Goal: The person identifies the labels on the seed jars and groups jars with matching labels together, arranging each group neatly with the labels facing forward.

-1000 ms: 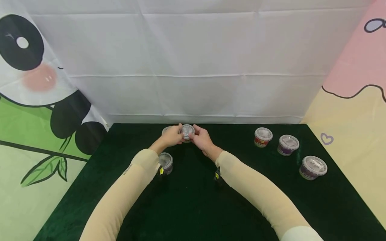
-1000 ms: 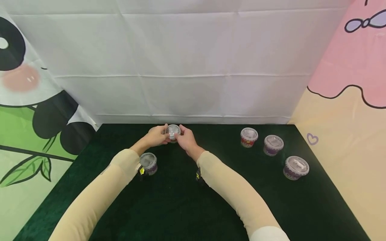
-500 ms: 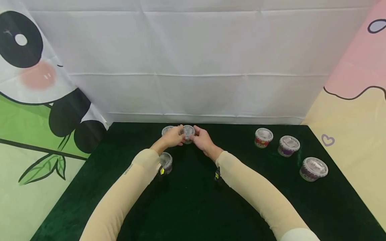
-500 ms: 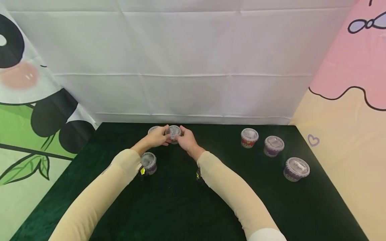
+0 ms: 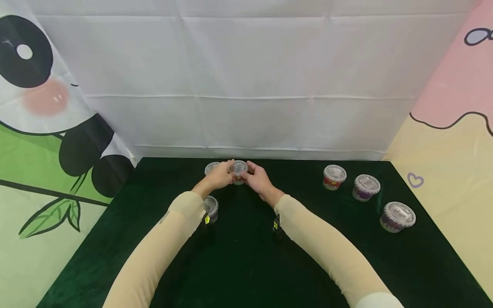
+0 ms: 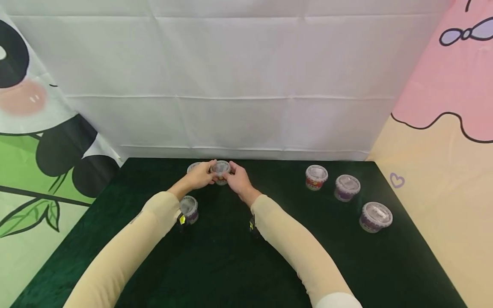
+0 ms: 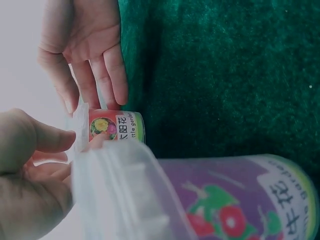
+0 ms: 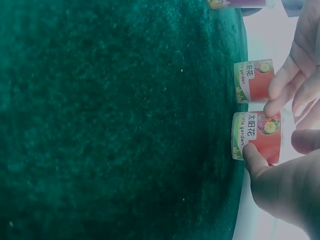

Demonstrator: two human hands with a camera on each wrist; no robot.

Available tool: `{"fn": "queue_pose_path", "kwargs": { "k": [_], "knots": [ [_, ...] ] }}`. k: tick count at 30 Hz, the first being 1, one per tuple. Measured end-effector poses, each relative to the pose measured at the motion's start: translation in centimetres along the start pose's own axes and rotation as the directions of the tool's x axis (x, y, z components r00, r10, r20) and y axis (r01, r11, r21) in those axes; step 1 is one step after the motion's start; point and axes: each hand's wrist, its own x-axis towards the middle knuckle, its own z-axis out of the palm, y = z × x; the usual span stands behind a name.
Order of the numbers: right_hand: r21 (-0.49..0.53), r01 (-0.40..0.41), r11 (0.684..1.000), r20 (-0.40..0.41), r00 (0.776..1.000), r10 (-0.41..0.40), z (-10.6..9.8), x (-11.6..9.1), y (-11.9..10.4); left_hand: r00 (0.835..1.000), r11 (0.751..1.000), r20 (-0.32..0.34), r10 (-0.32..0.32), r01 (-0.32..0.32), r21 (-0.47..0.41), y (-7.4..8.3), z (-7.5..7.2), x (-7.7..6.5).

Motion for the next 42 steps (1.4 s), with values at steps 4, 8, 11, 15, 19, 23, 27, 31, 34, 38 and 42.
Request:
{"fn": "queue_pose_path", "kwargs": {
  "k": [4,8,11,15,19,23,27,31,34,38,42],
  "knots": [
    [-0.004,-0.012,1.0,-0.008,1.0,0.012,0.2,0.0,-0.3,0.999,0.999,-0.035,0.026,-0.026,0.02,0.2,-0.2,-0.1],
    [-0.034,-0.026,0.999,-0.019,0.999,0.025,0.4,0.0,-0.3,0.996,0.998,-0.082,0.045,-0.041,0.052,0.0,-0.3,-0.2],
    [-0.06,-0.03,0.998,-0.032,0.999,0.028,0.5,0.0,-0.3,0.994,0.992,-0.092,0.056,-0.045,0.115,0.1,-0.4,-0.4],
    [-0.087,-0.032,0.996,-0.032,0.999,0.03,0.4,-0.1,-0.2,0.996,0.983,-0.073,0.051,-0.037,0.18,0.4,-0.5,-0.6],
    [-0.1,-0.052,0.994,-0.041,0.998,0.048,0.4,-0.4,0.1,0.997,0.966,-0.04,0.071,-0.059,0.25,0.6,-0.3,-0.7],
    [-0.106,-0.057,0.993,-0.036,0.998,0.053,0.7,-0.6,0.5,0.997,0.953,-0.03,0.067,-0.056,0.297,0.7,-0.1,-0.9],
    [-0.118,-0.055,0.992,-0.045,0.998,0.05,1.1,-0.6,0.6,0.998,0.951,-0.038,0.053,-0.039,0.307,0.7,-0.2,-1.0],
    [-0.115,-0.064,0.991,-0.063,0.996,0.057,1.4,-0.4,0.6,0.999,0.954,-0.032,0.039,-0.028,0.298,0.7,-0.3,-1.0],
    [-0.104,-0.066,0.992,-0.059,0.996,0.06,1.5,-0.4,0.5,0.999,0.953,-0.03,0.03,-0.02,0.302,0.6,-0.5,-1.0],
    [-0.099,-0.06,0.993,-0.071,0.996,0.053,1.3,-0.5,0.3,0.998,0.953,-0.037,0.049,-0.036,0.301,0.8,-0.6,-0.9],
    [-0.097,-0.053,0.994,-0.072,0.996,0.046,1.1,-0.5,0.3,0.997,0.956,-0.04,0.063,-0.049,0.289,1.1,-0.6,-0.9]
  ]
}}
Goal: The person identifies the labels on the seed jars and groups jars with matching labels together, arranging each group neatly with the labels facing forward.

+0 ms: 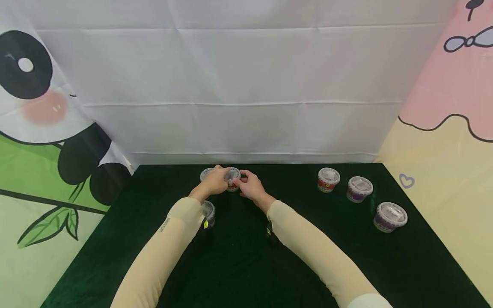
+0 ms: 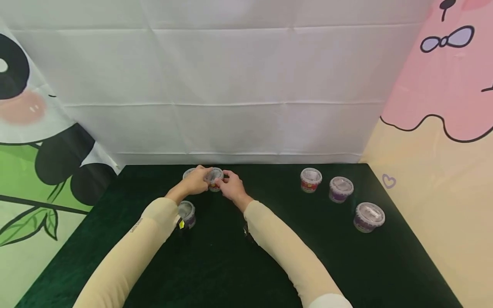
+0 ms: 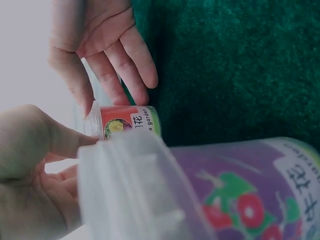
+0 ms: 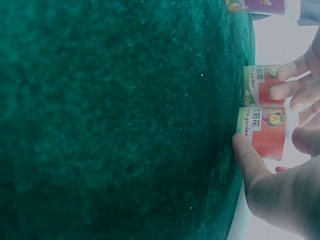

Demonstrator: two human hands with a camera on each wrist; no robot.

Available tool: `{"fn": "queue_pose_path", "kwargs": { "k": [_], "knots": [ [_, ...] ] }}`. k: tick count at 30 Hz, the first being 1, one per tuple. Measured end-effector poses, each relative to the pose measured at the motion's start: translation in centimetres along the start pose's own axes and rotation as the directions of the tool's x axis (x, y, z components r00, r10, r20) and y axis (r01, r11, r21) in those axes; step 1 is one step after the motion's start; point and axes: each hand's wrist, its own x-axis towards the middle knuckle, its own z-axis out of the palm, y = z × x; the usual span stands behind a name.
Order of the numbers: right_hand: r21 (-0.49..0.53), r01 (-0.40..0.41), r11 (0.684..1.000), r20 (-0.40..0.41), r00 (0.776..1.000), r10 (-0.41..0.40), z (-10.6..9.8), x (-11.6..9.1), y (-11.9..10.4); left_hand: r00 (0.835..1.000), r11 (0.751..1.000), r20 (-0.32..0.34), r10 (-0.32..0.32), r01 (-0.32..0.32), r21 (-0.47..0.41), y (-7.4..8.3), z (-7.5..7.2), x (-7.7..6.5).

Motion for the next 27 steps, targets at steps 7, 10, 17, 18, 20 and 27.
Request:
{"fn": "queue_pose_path", "kwargs": {
  "k": [7,10,17,18,20,27],
  "knots": [
    [0.004,-0.011,1.0,0.012,1.0,0.011,-0.1,0.1,0.2,0.999,0.998,-0.008,-0.032,0.032,-0.059,-0.1,0.4,0.0],
    [0.017,-0.022,1.0,0.023,1.0,0.021,-0.1,0.2,0.2,0.999,0.994,-0.008,-0.048,0.047,-0.103,-0.4,0.4,0.0],
    [0.042,0.015,0.999,0.03,0.999,-0.016,-0.3,0.2,0.3,0.996,0.968,0.005,-0.091,0.09,-0.233,-0.6,0.2,-0.3],
    [0.042,0.025,0.999,0.032,0.999,-0.026,-0.4,0.1,0.4,0.995,0.964,0.013,-0.097,0.098,-0.249,-0.5,0.2,-0.3],
    [0.033,0.036,0.999,0.033,0.999,-0.037,-0.8,0.0,0.5,0.996,0.969,0.018,-0.09,0.091,-0.23,-0.2,0.0,-0.5],
    [-0.174,0.069,0.982,0.075,0.996,-0.056,-3.8,-0.6,0.1,0.999,0.998,0.034,-0.014,0.011,0.069,1.1,-0.3,-0.6]
  ]
}}
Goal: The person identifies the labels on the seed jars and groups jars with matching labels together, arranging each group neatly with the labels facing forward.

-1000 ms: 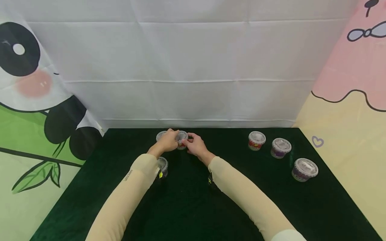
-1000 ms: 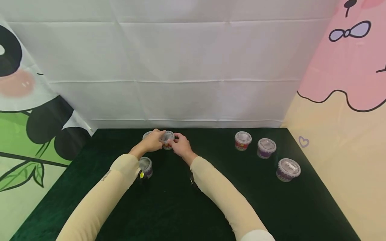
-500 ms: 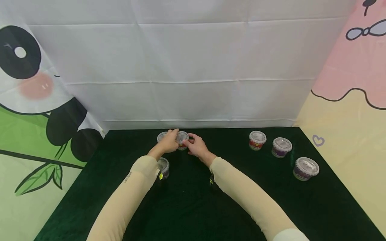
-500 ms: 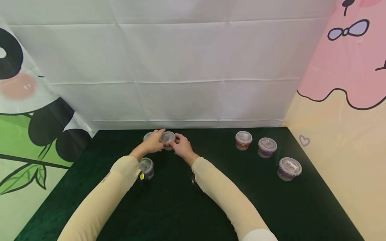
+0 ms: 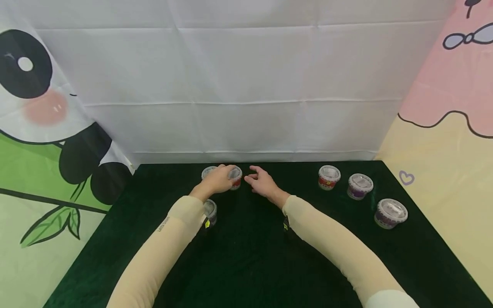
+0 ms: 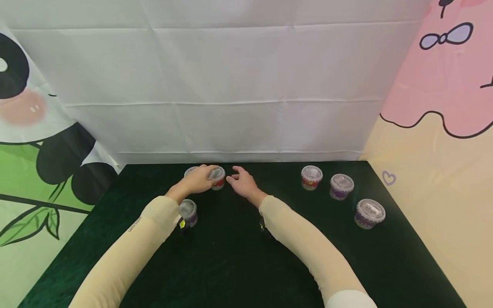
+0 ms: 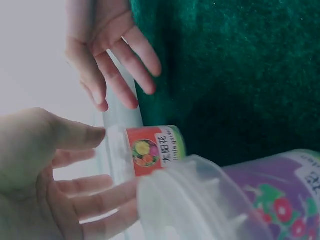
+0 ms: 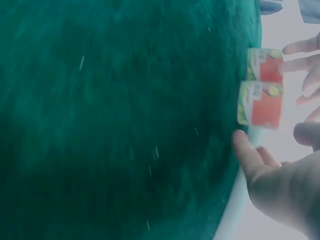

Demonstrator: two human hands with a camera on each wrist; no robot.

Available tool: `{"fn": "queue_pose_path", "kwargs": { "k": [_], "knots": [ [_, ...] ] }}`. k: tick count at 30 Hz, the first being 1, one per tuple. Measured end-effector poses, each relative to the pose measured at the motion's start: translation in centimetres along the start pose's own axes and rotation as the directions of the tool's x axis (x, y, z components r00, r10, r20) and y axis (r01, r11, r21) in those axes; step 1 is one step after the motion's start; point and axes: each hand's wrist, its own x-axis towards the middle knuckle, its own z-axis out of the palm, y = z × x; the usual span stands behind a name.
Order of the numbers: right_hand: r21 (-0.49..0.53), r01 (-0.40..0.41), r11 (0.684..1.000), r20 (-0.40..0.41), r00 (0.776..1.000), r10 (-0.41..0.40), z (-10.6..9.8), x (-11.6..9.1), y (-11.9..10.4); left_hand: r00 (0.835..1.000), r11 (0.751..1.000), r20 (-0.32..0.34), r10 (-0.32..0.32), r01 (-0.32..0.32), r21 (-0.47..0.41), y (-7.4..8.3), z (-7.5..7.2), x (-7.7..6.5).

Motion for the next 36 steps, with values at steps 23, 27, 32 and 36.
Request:
{"fn": "queue_pose_path", "kwargs": {
  "k": [23,27,32,36],
  "knots": [
    [-0.765,0.353,0.538,0.495,0.857,0.141,-15.4,-8.2,-2.2,0.957,0.956,0.017,0.289,-0.289,0.054,7.3,1.4,0.7],
    [-0.75,0.363,0.553,0.48,0.874,0.078,-17.9,-9.8,-1.1,0.951,0.949,-0.002,0.309,-0.309,-0.065,9.2,2.4,1.2],
    [-0.732,0.346,0.587,0.4,0.916,-0.041,-21.1,-12.4,-0.3,0.932,0.921,-0.023,0.361,-0.36,-0.146,11.8,4.0,1.8],
    [-0.726,0.299,0.619,0.287,0.95,-0.122,-23.6,-14.7,0.5,0.914,0.892,-0.02,0.405,-0.4,-0.21,13.9,5.3,2.3]
  ]
}}
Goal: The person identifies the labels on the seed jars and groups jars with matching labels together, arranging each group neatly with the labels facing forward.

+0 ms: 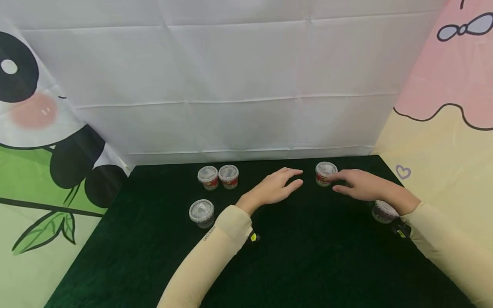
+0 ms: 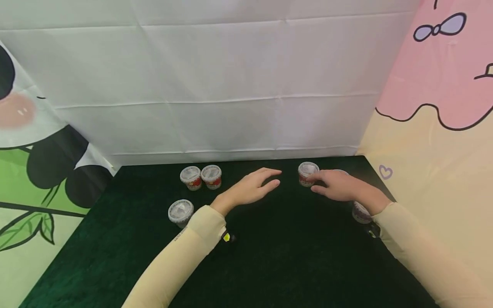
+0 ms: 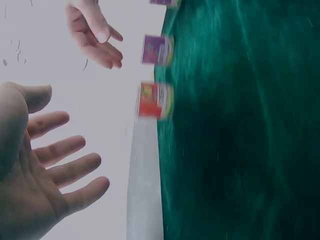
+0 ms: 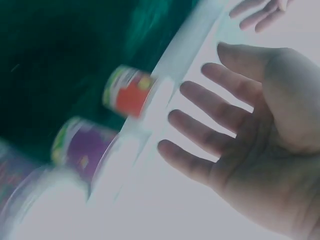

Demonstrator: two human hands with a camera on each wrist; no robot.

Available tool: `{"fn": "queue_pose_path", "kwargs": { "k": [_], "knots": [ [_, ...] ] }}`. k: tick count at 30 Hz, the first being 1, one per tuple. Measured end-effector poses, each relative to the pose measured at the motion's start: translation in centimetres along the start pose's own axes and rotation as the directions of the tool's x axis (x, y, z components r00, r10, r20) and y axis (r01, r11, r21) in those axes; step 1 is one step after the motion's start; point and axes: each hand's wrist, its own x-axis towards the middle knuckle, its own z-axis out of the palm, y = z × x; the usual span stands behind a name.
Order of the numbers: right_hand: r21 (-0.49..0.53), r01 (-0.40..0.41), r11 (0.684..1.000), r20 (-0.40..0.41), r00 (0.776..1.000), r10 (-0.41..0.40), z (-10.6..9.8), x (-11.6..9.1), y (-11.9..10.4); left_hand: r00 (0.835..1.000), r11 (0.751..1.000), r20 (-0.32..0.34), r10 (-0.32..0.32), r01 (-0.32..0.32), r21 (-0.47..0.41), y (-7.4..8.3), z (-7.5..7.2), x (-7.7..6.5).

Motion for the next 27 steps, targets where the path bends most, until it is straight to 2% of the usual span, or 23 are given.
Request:
{"fn": "queue_pose_path", "kwargs": {
  "k": [4,8,15,17,21,24,27],
  "knots": [
    [0.031,-0.028,0.999,-0.115,0.993,0.032,-0.2,-2.9,1.9,1.0,0.998,0.021,0.023,-0.022,-0.054,1.6,1.4,1.2],
    [0.054,-0.055,0.997,-0.222,0.973,0.065,0.1,-5.1,4.0,0.999,0.997,0.027,0.037,-0.035,-0.075,3.0,2.6,2.5],
    [0.021,-0.145,0.989,-0.327,0.934,0.144,1.1,-8.2,7.3,0.998,0.991,0.031,0.055,-0.051,-0.125,5.4,5.4,5.3],
    [0.002,-0.158,0.988,-0.349,0.925,0.148,1.6,-8.8,8.1,0.999,0.988,0.029,0.035,-0.03,-0.149,6.2,6.4,6.2],
    [0.028,-0.174,0.984,-0.362,0.916,0.173,2.7,-9.8,9.3,0.999,0.982,0.028,-0.032,0.037,-0.185,8.2,8.8,7.5],
    [0.105,-0.196,0.975,-0.337,0.915,0.22,3.3,-10.2,9.6,0.996,0.97,0.033,-0.077,0.083,-0.228,9.5,10.3,8.0],
    [0.203,-0.231,0.951,-0.295,0.912,0.285,3.8,-10.4,9.6,0.995,0.95,0.018,-0.101,0.102,-0.296,10.6,11.6,8.3]
  ]
}}
